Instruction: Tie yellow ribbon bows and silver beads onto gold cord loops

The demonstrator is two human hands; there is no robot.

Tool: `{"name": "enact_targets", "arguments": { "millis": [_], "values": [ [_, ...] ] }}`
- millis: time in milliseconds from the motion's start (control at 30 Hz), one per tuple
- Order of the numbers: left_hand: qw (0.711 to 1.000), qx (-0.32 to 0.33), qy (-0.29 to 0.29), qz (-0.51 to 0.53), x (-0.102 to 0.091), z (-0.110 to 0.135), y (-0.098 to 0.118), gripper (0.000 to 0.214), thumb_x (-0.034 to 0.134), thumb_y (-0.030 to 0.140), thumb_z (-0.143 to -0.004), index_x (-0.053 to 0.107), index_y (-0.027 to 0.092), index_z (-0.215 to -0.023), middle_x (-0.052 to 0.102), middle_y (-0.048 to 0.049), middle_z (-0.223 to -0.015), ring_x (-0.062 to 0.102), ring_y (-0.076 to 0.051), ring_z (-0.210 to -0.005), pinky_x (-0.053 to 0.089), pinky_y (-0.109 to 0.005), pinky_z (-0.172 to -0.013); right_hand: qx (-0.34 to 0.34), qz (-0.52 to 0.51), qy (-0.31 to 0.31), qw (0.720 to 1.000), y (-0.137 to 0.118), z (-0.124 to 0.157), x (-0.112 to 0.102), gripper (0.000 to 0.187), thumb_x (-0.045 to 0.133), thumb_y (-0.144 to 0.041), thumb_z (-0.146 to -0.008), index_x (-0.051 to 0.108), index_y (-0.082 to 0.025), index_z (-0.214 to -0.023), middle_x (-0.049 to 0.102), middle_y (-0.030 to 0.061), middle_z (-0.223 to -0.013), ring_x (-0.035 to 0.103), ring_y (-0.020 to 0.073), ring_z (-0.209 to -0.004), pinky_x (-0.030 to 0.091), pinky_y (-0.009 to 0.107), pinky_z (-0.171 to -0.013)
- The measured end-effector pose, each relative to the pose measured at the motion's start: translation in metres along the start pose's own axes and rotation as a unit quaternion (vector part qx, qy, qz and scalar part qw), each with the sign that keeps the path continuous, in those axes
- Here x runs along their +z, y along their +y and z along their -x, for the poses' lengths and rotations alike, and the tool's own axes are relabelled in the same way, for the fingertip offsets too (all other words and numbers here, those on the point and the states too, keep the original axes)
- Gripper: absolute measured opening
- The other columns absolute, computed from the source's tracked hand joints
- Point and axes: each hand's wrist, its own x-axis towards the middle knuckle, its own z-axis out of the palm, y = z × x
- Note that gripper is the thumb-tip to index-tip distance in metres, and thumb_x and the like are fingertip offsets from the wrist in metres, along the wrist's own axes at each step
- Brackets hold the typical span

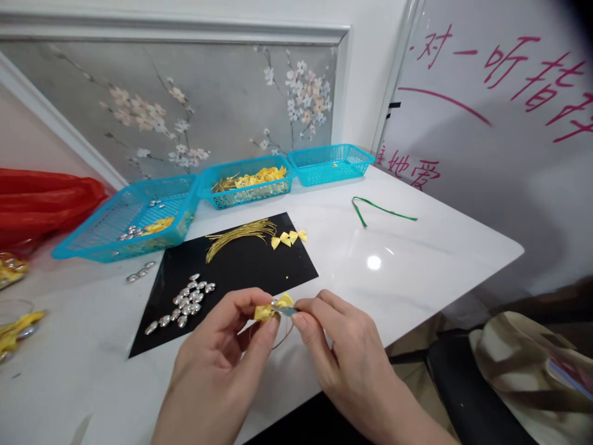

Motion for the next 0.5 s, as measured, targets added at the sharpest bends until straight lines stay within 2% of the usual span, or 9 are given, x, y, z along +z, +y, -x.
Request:
{"name": "enact_targets", "arguments": {
  "millis": [133,333,500],
  "values": [
    [1.000,0.002,-0.008,-0.003,0.0005,-0.0018,-0.0009,0.014,0.074,0.035,-0.081,0.069,0.030,-0.094,0.074,0.0030,-0.089,0.073,-0.015,-0.078,0.059,-0.015,-0.066,0.006,-0.009,-0.004,1.000,0.0015,-0.0006,0.0001,0.031,0.045,-0.026,-0.103,0.068,-0.019,-0.084,0.063,0.0020,-0.077,0.059,0.0147,-0.067,0.040,0.028,-0.063],
    [1.000,0.005,-0.019,0.019,0.0022,-0.0047,-0.0038,0.013,0.073,0.032,-0.082,0.069,0.030,-0.094,0.073,0.0034,-0.088,0.073,-0.015,-0.078,0.060,-0.016,-0.067,0.007,-0.003,-0.011,1.000,0.0037,-0.0011,-0.0001,0.026,0.045,-0.027,-0.102,0.069,-0.019,-0.096,0.065,0.0035,-0.083,0.062,0.0171,-0.073,0.043,0.029,-0.067],
    [1.000,0.000,-0.005,0.016,0.0010,-0.0055,-0.0049,0.015,0.074,0.034,-0.080,0.069,0.030,-0.094,0.074,0.0025,-0.088,0.074,-0.016,-0.079,0.060,-0.017,-0.067,-0.001,0.000,-0.009,1.000,0.0033,-0.0008,0.0003,0.026,0.044,-0.027,-0.102,0.068,-0.019,-0.097,0.064,0.0033,-0.082,0.061,0.0173,-0.073,0.042,0.029,-0.066]
  ]
}}
